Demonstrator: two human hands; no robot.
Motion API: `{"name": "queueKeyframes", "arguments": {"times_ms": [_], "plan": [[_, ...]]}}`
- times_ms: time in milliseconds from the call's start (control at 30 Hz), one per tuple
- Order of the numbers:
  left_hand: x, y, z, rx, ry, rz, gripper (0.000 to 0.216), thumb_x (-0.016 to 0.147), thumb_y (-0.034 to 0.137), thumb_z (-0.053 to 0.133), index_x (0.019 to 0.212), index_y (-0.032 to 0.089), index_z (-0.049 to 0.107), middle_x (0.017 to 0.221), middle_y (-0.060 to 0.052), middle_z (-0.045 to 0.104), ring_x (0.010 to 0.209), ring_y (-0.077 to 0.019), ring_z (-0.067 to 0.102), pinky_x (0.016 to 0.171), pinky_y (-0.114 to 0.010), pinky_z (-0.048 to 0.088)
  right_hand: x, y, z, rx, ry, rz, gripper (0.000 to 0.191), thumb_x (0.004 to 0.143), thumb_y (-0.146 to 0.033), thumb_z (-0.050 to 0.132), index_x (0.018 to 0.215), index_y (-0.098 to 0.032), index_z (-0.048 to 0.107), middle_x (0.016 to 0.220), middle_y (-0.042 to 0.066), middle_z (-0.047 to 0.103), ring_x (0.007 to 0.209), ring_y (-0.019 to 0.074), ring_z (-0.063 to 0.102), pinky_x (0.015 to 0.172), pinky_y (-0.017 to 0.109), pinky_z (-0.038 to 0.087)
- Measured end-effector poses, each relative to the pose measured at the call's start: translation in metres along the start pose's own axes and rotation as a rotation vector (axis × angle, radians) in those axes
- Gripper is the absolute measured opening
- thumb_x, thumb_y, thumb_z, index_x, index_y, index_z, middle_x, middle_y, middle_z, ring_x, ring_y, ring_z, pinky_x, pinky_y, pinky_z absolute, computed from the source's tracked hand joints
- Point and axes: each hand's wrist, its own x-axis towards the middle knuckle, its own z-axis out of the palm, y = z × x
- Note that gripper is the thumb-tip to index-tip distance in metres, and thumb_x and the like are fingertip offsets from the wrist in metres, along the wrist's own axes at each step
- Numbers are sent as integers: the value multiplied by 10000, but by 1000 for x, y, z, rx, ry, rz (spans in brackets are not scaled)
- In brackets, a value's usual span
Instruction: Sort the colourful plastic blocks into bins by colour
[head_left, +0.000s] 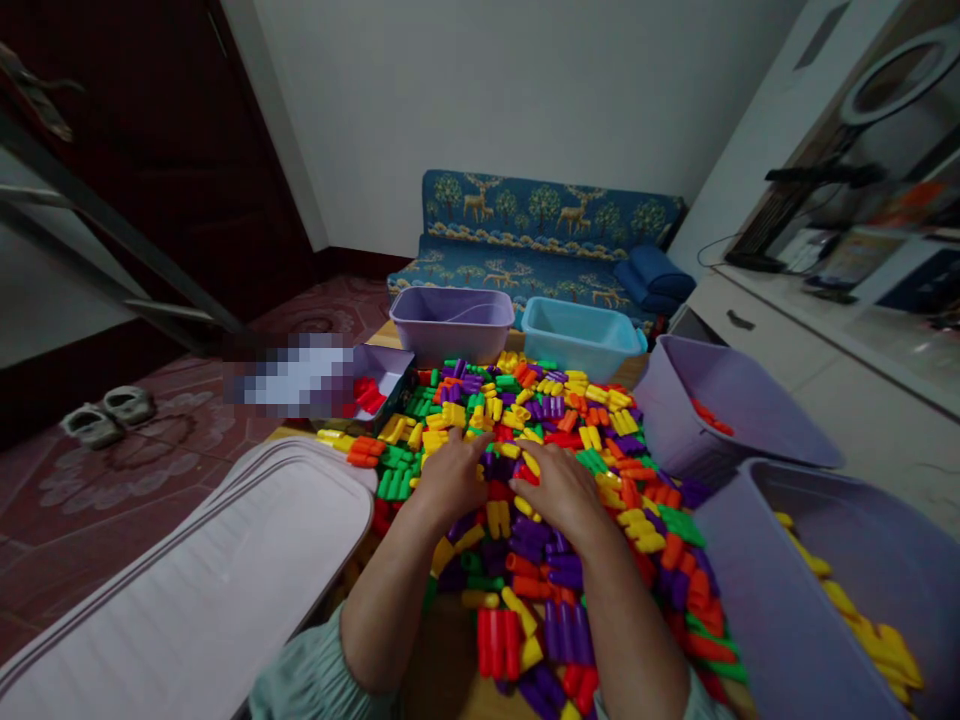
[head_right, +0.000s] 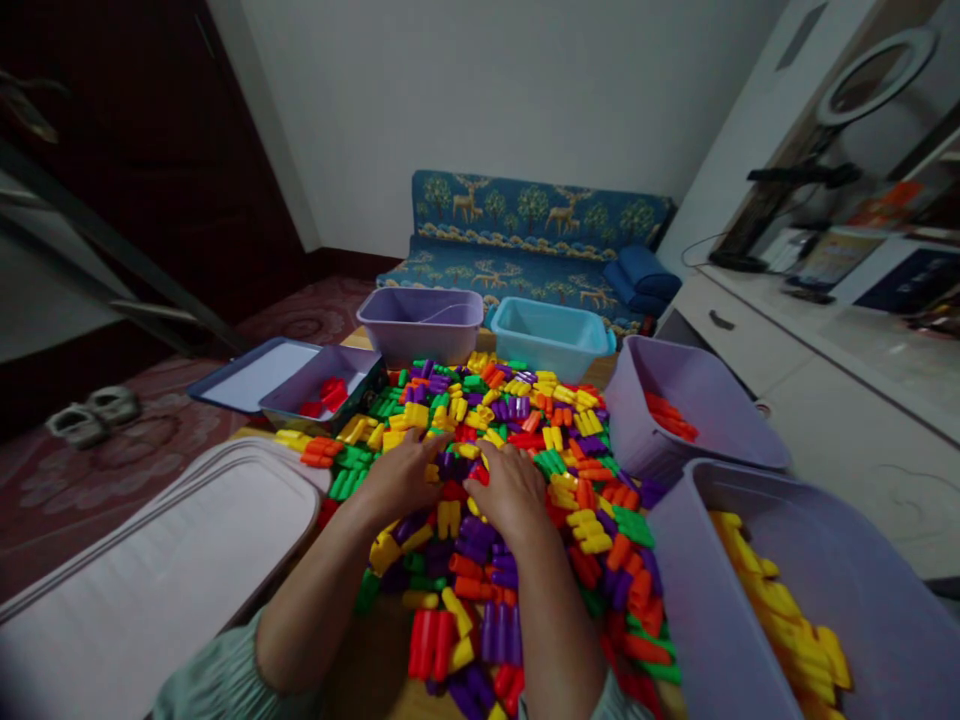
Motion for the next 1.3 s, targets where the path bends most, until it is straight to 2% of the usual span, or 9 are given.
{"name": "queueKeyframes", "arguments": {"times_ms": [133, 300, 467, 567, 733, 867, 967, 1167, 1300], "plan": [[10, -5, 10, -218, 109, -7, 653, 679, 132, 587, 1328, 206, 566, 1278, -131, 551, 1083, -271, 628, 914, -345, 492, 4, -2, 6, 125, 28, -47, 532, 793, -237, 603, 1323, -244, 563, 1227, 101, 636, 1142, 264, 601, 978, 379, 453], [20, -6, 19, -471, 242, 123, 596, 665, 89, 556, 1254, 167, 610, 1265, -110, 584, 1192, -240, 559, 1043, -345, 426, 9, -4, 14, 264, 74, -92, 609, 786, -170, 549, 1389, -187, 469, 1332, 128, 575, 1245, 257, 536, 1037, 398, 427], [18, 1, 18, -636, 253, 241, 614, 642, 52, 524, 1236, 180, 620, 1231, -89, 621, 1162, -229, 571, 1039, -352, 428, 11, -4, 13, 377, 176, -99, 607, 750, -103, 509, 1355, -144, 470, 1328, 151, 566, 1249, 252, 526, 1050, 406, 415], [17, 3, 19, -732, 244, 272, 614, 618, 19, 477, 1179, 191, 657, 1202, -64, 656, 1132, -226, 584, 1021, -359, 438, 12, -3, 10, 450, 250, -91, 468, 752, -141, 527, 1219, -157, 557, 1235, 129, 618, 1161, 252, 579, 1013, 408, 436], [19, 4, 24, -1035, 186, 218, 520, 683, 65, 504, 1163, 174, 671, 1129, -70, 692, 1012, -210, 620, 875, -314, 497, 12, -4, 4, 649, 432, -72, 164, 789, -304, 564, 901, -200, 622, 941, 51, 683, 920, 223, 637, 872, 362, 482], [22, 6, 24, -1276, 174, 203, 501, 702, 180, 654, 1202, 169, 646, 1159, -98, 670, 999, -207, 606, 827, -282, 495, 11, -6, 0, 825, 422, 13, 169, 762, -361, 608, 829, -207, 595, 762, 7, 644, 718, 193, 615, 689, 299, 481], [21, 7, 21, -1356, 179, 112, 536, 687, 240, 726, 1213, 184, 642, 1076, -86, 677, 947, -194, 604, 802, -276, 484, 10, -6, -3, 917, 368, 86, 168, 725, -352, 628, 797, -212, 570, 652, -29, 592, 590, 168, 575, 583, 270, 447], [18, 6, 19, -1396, 75, 9, 544, 687, 332, 774, 1192, 163, 661, 939, -51, 671, 867, -167, 595, 755, -248, 455, 10, -7, 1, 874, 264, 87, 201, 678, -351, 648, 807, -211, 581, 688, -25, 626, 579, 163, 580, 573, 273, 454], [18, 5, 19, -1467, 49, -102, 497, 653, 282, 796, 1118, 155, 676, 763, -2, 627, 679, -110, 579, 595, -195, 430, 11, -3, 4, 859, 279, 77, 301, 697, -416, 647, 903, -197, 645, 852, 30, 688, 703, 198, 642, 660, 317, 503]]}}
